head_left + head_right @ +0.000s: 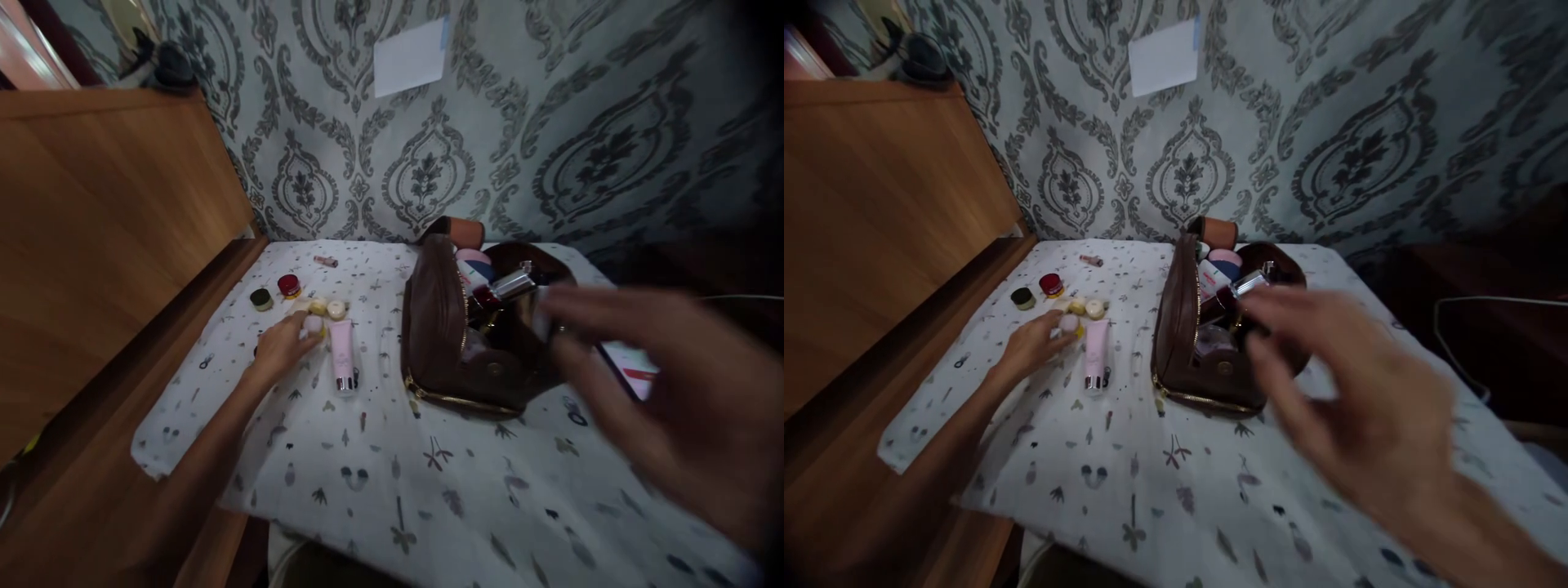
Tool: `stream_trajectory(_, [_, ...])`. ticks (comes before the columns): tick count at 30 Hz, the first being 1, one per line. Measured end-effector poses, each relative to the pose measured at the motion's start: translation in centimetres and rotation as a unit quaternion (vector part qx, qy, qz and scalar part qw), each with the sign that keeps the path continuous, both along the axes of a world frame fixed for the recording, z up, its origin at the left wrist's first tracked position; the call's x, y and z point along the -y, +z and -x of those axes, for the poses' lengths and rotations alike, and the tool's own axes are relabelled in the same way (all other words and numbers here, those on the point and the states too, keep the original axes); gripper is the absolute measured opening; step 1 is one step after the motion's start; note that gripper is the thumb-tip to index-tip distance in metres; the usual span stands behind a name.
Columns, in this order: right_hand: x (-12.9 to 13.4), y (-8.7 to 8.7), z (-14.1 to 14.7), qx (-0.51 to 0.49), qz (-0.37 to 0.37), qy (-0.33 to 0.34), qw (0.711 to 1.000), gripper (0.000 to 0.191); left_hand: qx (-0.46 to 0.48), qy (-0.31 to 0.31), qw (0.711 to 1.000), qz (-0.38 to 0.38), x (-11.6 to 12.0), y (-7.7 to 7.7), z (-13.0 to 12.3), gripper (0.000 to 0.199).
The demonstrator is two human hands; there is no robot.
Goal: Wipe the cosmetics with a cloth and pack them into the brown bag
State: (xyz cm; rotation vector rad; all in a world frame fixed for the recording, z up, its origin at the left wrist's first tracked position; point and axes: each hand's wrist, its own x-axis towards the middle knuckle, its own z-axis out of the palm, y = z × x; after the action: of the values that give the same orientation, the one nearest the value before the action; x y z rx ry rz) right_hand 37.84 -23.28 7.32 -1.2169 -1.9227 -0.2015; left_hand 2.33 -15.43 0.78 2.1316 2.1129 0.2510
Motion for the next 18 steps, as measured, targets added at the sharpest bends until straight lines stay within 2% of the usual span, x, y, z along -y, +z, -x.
stream_trajectory(2, [1.9,-1.8,2.4,0.033,-0.001,0.141,0.989,0.045,-0.041,0.016,0.998,0.033,-0.1,0.1,-1.0,0.050])
stream_trajectory(4, [2.8,-3.8,4.7,0.035,0.055,0.201,0.977,0.044,-0.062,0.028,0.997,0.048,-0.1,0.2,-1.5,0.051])
stream_trajectory(7, [2.4,-6.4,7.7,-0.025,0.153,0.259,0.953,0.036,-0.069,0.038,0.996,0.040,0.2,0.1,-1.6,0.048])
stream_trajectory(9, [1.6,-7.6,9.3,-0.093,0.227,0.270,0.931,0.034,-0.061,0.041,0.997,0.028,0.4,-0.2,-1.6,0.046])
stream_trajectory(12, [0.4,-8.7,11.4,-0.184,0.308,0.244,0.901,0.029,-0.052,0.040,0.997,0.033,0.6,-0.3,-1.3,0.047])
stream_trajectory(15, [0.2,-9.3,12.9,-0.233,0.341,0.222,0.883,0.024,-0.042,0.030,0.998,0.038,-0.1,0.5,-0.4,0.054])
stream_trajectory(18, [0.9,-9.6,13.9,-0.252,0.348,0.226,0.874,0.024,-0.040,0.050,0.998,-0.029,-2.7,2.0,1.3,0.056])
